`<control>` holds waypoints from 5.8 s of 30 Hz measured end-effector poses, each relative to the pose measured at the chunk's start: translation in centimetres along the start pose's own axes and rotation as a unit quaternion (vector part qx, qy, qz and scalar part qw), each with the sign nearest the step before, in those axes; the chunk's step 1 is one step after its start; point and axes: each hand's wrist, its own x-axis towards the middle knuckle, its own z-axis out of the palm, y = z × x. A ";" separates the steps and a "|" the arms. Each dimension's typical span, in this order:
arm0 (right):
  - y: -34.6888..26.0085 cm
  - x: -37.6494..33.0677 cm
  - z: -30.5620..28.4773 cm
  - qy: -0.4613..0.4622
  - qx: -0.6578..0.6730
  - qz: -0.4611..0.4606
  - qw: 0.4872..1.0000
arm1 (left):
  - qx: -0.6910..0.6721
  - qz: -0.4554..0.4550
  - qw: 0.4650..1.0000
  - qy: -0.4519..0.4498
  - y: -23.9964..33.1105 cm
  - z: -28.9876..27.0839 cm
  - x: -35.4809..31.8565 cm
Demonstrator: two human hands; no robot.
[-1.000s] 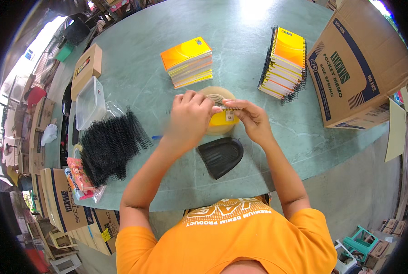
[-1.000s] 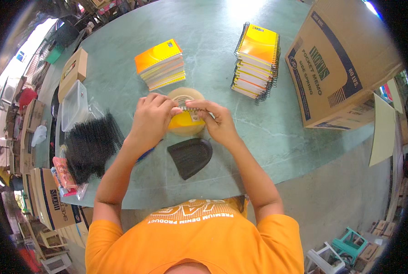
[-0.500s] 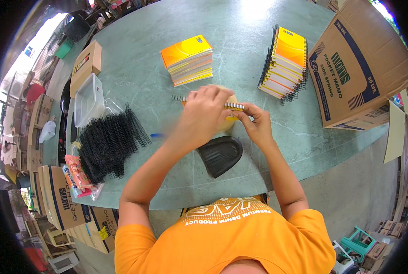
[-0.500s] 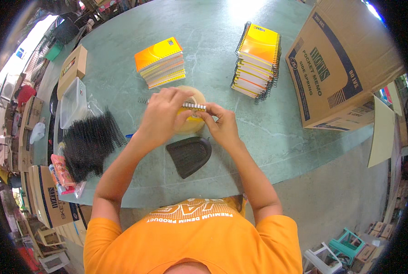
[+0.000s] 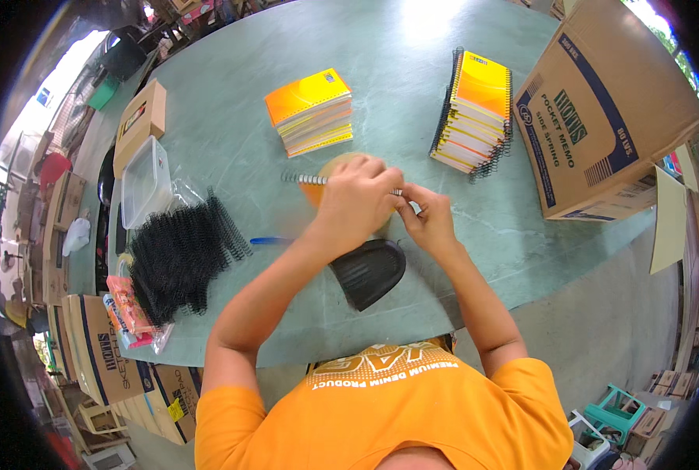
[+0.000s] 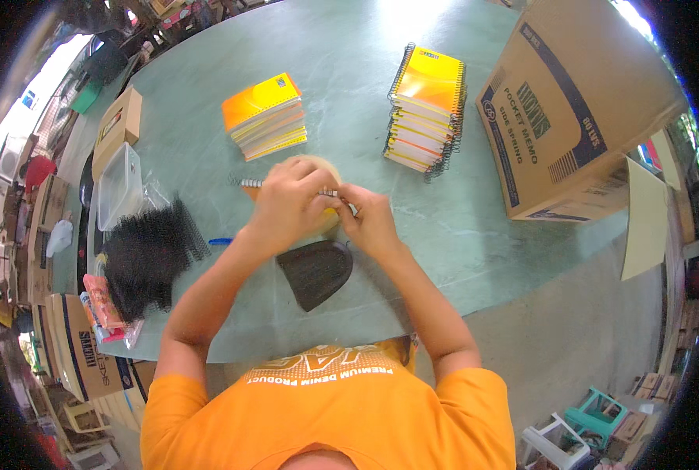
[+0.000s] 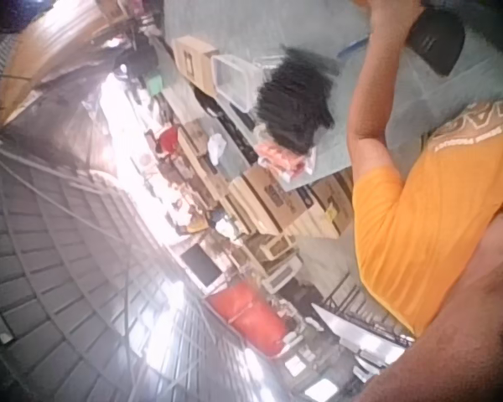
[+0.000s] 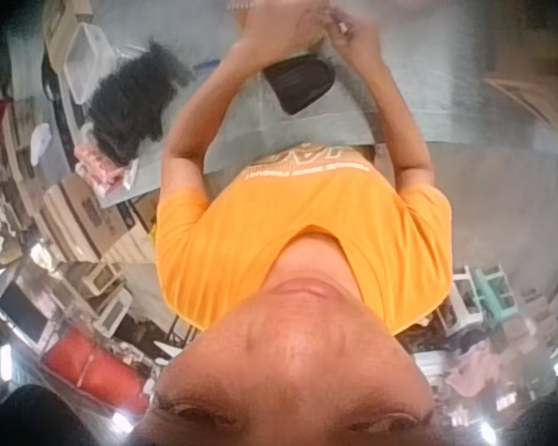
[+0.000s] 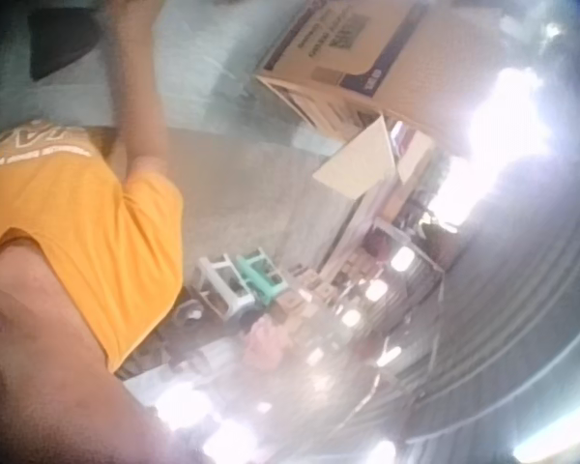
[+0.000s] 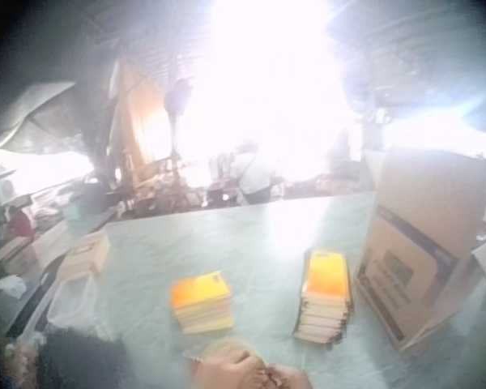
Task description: The person assembles spiral notebooks by threading a plastic coil through the pre-punched holes of notebook covers and pages, then uses pliers to cut the excess coil and crimp the ends.
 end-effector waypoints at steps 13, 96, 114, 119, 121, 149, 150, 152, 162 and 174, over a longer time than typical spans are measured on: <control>-3.2 2.4 -2.6 0.020 0.173 0.014 0.985 | -0.229 -0.171 0.957 -0.039 -1.4 -3.9 -2.0; -5.1 7.9 2.9 -0.191 -0.249 -0.154 0.937 | 0.155 -0.481 0.863 -0.015 -14.2 -4.4 -13.1; -5.8 8.1 3.8 -0.220 -0.271 -0.087 0.933 | -0.168 -0.329 0.915 0.162 -4.7 -4.1 -8.2; -6.2 8.1 3.6 -0.220 -0.231 -0.108 0.942 | -0.128 -0.267 0.942 0.158 -4.3 -3.9 -8.0; -6.2 8.0 3.6 -0.234 -0.234 -0.097 0.939 | -0.119 -0.266 0.944 0.157 -4.5 -3.8 -7.9; -5.8 7.7 3.5 -0.237 -0.232 -0.154 0.931 | -0.160 -0.329 0.930 0.027 -5.7 -6.3 -6.5; -5.6 7.7 3.5 -0.236 -0.227 -0.142 0.934 | -0.222 -0.400 0.887 -0.071 -5.7 -7.2 -6.3; -6.0 7.7 4.1 -0.224 -0.205 -0.140 0.942 | -0.152 -0.293 0.943 0.032 -5.7 -6.8 -6.7; -5.4 8.3 5.5 -0.164 -0.096 -0.159 0.969 | 0.117 -0.117 0.986 0.020 -1.2 -0.9 -9.1; -0.6 6.4 -0.3 -0.174 0.165 0.090 0.967 | 0.044 -0.336 0.941 0.001 -2.9 -6.0 -8.1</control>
